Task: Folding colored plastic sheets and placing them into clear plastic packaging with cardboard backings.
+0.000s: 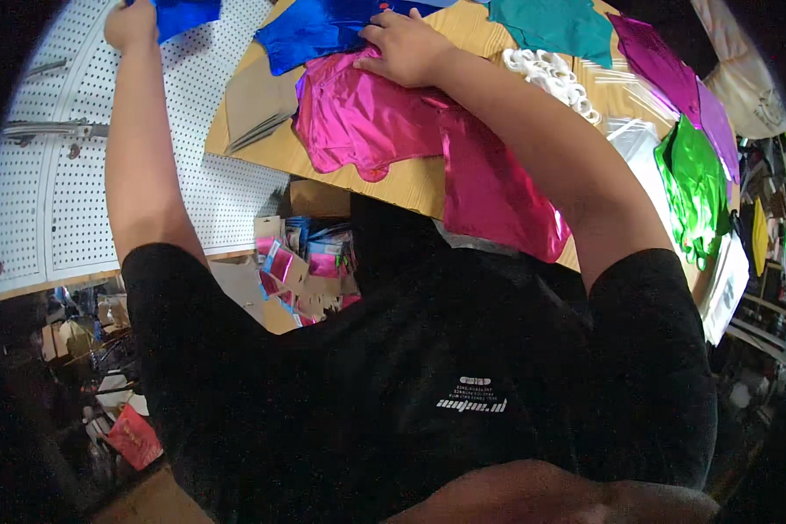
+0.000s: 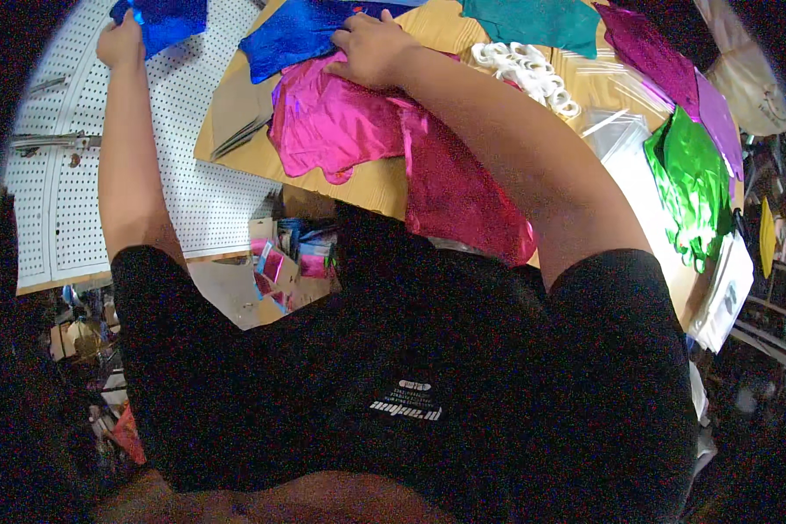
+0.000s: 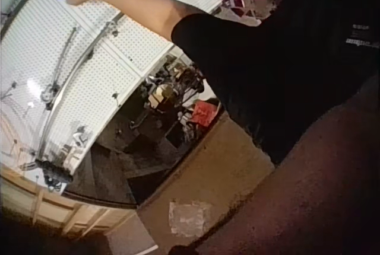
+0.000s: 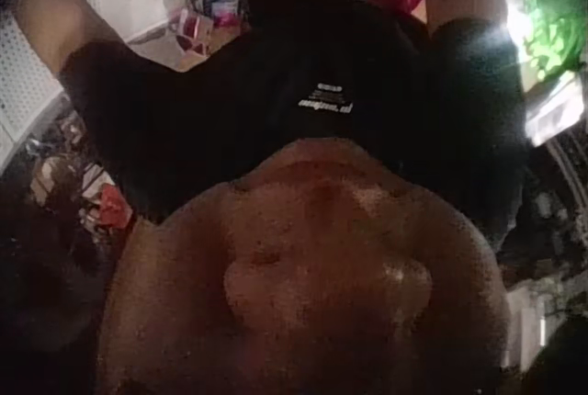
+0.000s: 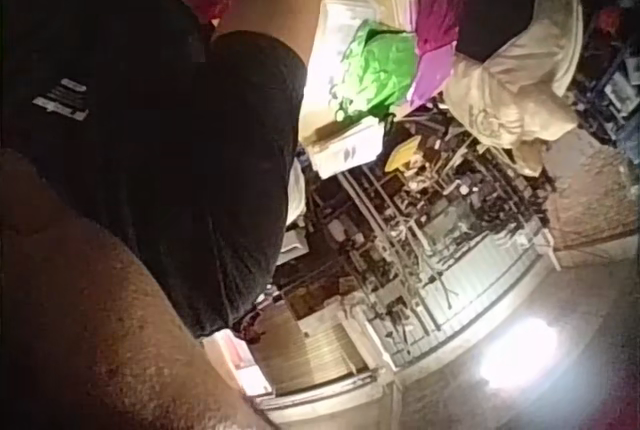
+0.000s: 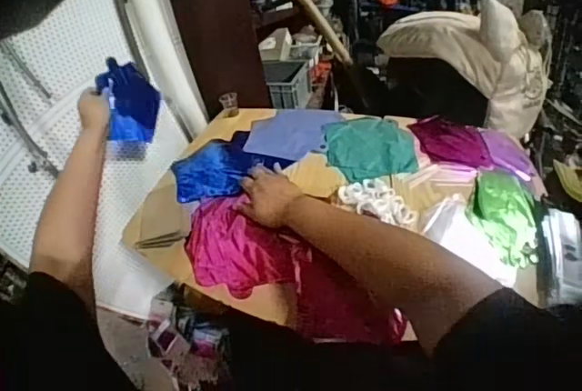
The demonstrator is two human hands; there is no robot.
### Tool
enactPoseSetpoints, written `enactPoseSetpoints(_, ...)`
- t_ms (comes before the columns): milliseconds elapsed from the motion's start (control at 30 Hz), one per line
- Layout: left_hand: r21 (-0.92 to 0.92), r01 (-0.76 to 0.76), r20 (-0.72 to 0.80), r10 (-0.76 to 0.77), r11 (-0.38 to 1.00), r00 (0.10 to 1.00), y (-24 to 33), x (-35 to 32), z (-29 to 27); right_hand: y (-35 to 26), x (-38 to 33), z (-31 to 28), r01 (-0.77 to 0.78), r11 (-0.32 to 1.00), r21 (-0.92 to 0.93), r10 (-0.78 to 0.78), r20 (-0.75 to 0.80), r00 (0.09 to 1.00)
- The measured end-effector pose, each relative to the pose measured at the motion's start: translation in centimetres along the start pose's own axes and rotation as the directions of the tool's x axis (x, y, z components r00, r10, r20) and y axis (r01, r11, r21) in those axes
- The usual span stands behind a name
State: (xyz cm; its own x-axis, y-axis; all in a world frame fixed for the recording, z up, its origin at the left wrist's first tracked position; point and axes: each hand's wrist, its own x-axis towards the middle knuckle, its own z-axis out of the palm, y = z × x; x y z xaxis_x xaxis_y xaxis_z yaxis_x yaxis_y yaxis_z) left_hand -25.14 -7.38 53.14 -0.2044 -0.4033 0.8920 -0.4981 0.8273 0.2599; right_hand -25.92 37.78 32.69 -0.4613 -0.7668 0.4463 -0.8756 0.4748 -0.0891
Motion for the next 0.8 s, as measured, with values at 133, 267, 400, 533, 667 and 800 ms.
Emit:
enactPoseSetpoints(133, -0.522, -0.017, 0.081, 0.070, 0.853, 0.994, 11.5, -9.4, -9.6, -0.9, -2.3, -4.2, -0.149, 0.984, -0.098, 0.161, 0.129, 0.979)
enactPoseSetpoints(267, -0.608, -0.134, 0.110, 0.251, 0.783, 0.962, 15.0, -16.2, -19.6, 0.1, -0.4, -4.4, -0.148, 0.889, 0.432, 0.337, -0.402, 0.851)
enactPoseSetpoints(400, -0.588, -0.479, 0.052, 0.622, 0.651, 0.781, 16.5, -26.1, -24.9, 1.4, -6.4, -14.9, -0.254, -0.433, 0.865, 0.488, 0.462, 0.740)
enactPoseSetpoints(533, -0.785, -0.496, -0.017, 0.788, 0.370, 0.615, 18.7, -33.4, -28.7, -4.3, -14.5, -20.2, -0.441, -0.111, 0.890, 0.663, 0.397, 0.634)
enactPoseSetpoints(667, -0.900, -0.352, 0.023, 0.834, 0.258, 0.551, 21.9, -38.3, -31.3, -5.7, -22.2, -19.8, -0.587, 0.160, 0.793, 0.745, 0.294, 0.600)
enactPoseSetpoints(800, -0.935, -0.288, 0.045, 0.878, 0.205, 0.477, 23.3, -41.0, -32.3, -4.9, -26.5, -18.4, -0.690, 0.277, 0.669, 0.817, 0.214, 0.536)
